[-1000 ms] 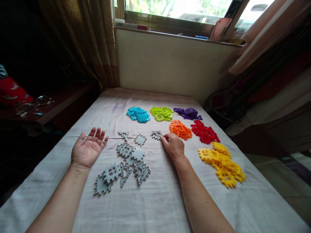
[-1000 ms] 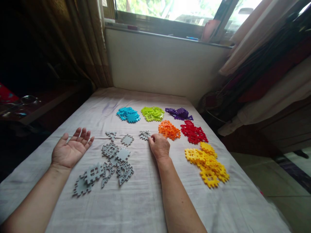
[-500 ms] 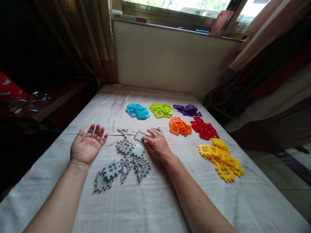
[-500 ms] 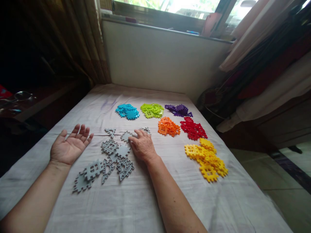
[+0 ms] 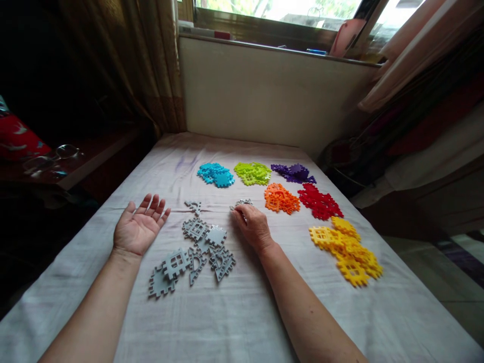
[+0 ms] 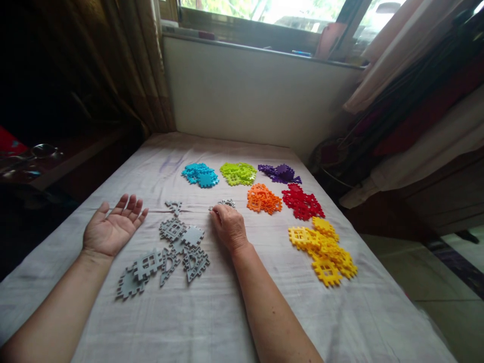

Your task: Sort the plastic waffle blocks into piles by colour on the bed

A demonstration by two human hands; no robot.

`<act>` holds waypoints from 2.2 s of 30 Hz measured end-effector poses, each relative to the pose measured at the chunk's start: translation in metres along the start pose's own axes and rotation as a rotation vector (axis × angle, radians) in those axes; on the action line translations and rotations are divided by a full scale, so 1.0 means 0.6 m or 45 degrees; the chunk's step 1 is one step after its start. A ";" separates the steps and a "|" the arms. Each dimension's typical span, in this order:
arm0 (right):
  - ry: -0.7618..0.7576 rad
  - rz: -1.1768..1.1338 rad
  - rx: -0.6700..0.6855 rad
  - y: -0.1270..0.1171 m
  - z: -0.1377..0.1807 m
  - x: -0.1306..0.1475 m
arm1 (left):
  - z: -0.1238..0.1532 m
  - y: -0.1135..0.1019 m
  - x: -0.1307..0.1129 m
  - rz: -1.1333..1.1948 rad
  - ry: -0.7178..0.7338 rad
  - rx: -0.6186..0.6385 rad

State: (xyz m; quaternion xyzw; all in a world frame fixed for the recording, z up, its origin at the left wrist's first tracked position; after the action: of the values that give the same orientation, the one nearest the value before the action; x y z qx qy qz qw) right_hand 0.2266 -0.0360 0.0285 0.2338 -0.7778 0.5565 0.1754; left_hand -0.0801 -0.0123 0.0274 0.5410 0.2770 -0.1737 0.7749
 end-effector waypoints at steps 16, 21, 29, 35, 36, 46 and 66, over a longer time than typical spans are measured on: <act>0.376 -0.294 -0.302 -0.022 -0.011 -0.064 | 0.003 0.002 0.002 0.025 -0.011 -0.001; 0.322 -0.136 -0.390 -0.043 -0.013 -0.060 | 0.000 0.000 0.002 0.024 -0.008 0.021; 0.093 -0.109 0.390 -0.018 0.002 0.027 | -0.005 -0.007 0.003 0.046 -0.017 0.046; -0.047 0.143 0.658 -0.010 0.023 0.074 | -0.003 -0.006 0.004 0.048 -0.022 0.039; -0.052 0.172 0.661 -0.009 0.024 0.076 | -0.002 -0.006 0.004 0.046 -0.023 0.036; 0.311 -0.215 0.388 0.001 0.006 0.033 | -0.001 -0.004 0.003 0.025 -0.015 0.041; 0.626 -0.527 -0.092 0.014 -0.013 -0.075 | 0.000 0.000 0.003 0.002 -0.013 0.037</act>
State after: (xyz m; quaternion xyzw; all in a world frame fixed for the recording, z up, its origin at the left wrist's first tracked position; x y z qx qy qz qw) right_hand 0.2596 -0.0191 0.0005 0.2391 -0.6673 0.5207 0.4757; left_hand -0.0786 -0.0124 0.0265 0.5514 0.2702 -0.1799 0.7685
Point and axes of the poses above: each hand's wrist, its own z-axis away from the middle knuckle, its own y-axis out of the palm, x = y × z, the point moved 4 cm from there along -z, towards the middle knuckle, and after that the axes turned 7 degrees about y, right-handed, at the moved point
